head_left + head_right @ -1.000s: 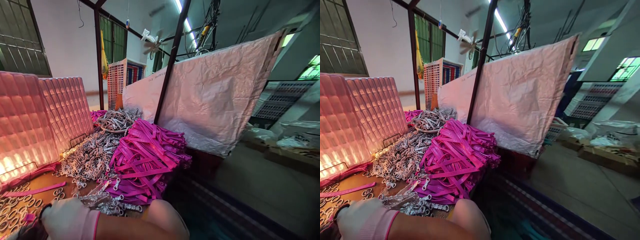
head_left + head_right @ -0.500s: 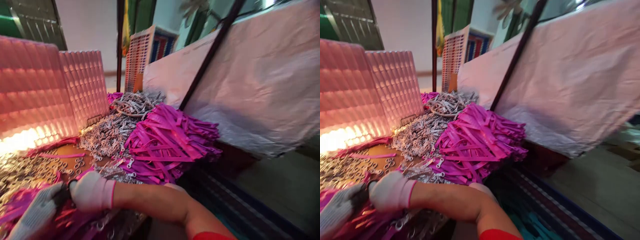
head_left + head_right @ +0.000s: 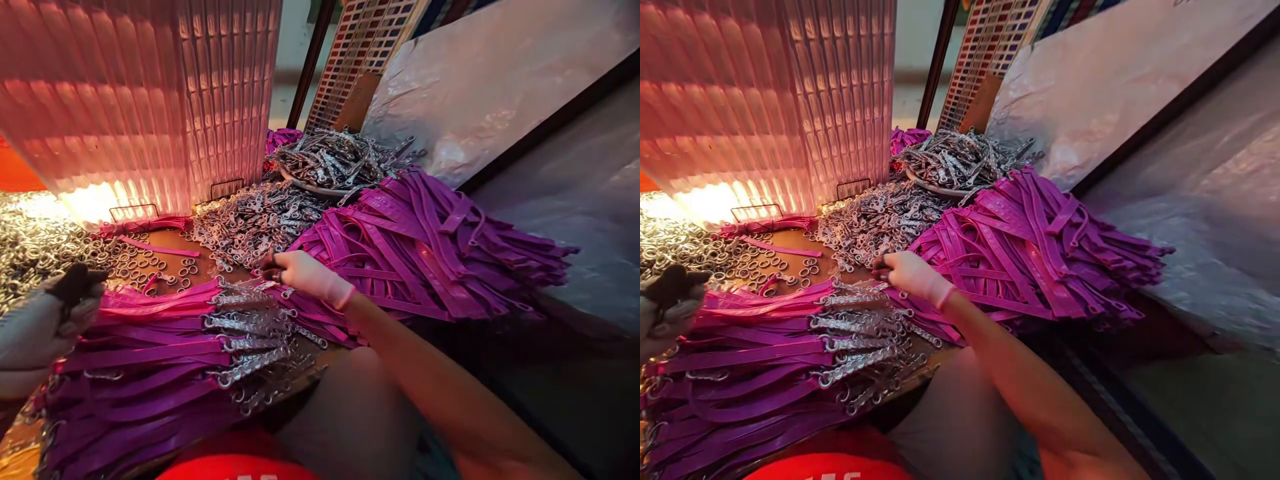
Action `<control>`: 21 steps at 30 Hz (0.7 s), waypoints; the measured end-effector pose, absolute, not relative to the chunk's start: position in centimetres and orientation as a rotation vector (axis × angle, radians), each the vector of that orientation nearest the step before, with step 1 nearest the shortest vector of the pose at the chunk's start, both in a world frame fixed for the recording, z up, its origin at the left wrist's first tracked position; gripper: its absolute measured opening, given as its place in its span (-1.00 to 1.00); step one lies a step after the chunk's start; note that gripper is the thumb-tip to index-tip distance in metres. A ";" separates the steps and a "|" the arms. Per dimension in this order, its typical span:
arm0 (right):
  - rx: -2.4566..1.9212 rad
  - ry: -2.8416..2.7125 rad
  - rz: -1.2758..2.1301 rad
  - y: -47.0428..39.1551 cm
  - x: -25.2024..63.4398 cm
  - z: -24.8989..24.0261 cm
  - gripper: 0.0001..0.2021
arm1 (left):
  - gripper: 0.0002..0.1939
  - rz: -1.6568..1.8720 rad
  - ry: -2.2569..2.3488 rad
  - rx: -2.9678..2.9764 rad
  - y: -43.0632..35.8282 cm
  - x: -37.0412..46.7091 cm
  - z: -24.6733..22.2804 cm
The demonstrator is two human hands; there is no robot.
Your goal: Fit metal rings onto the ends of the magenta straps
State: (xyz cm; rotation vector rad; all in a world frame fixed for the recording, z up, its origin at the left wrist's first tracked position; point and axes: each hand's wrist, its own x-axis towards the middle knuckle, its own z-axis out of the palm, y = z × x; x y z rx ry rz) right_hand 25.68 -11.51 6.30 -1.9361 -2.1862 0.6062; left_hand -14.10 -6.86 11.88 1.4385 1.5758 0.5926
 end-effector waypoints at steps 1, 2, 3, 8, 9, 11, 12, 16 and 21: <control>-2.041 -2.180 0.622 -11.9 27.2 5.5 -0.78 | -0.56 0.709 1.475 1.149 -7.1 -12.9 11.9; -2.107 -2.185 0.640 -12.4 28.3 4.7 -0.79 | -0.57 0.811 1.346 0.891 -7.3 -11.6 12.1; -2.151 -2.205 0.658 -13.0 29.2 4.0 -0.81 | -0.59 0.887 1.228 0.709 -7.3 -10.5 12.2; -2.182 -2.322 0.640 -16.3 28.4 0.5 -0.73 | -0.61 0.768 1.035 0.527 -7.4 -5.8 11.0; -2.188 -2.331 0.627 -16.7 27.8 -0.1 -0.70 | -0.61 0.736 0.998 0.543 -7.5 -5.0 10.4; -2.207 -2.324 0.627 -16.9 26.9 -1.1 -0.67 | -0.66 0.708 0.916 0.614 -8.1 -3.6 9.2; -2.218 -2.310 0.638 -16.9 26.8 -1.4 -0.66 | -0.70 0.700 0.886 0.655 -8.4 -2.9 8.7; -2.216 -2.236 0.735 -16.2 28.1 -1.4 -0.70 | -0.86 0.646 0.841 0.755 -9.7 -1.6 7.9; -2.130 -2.102 0.971 -15.6 31.3 0.5 -0.75 | -0.66 0.704 0.874 0.713 -10.5 -2.0 8.4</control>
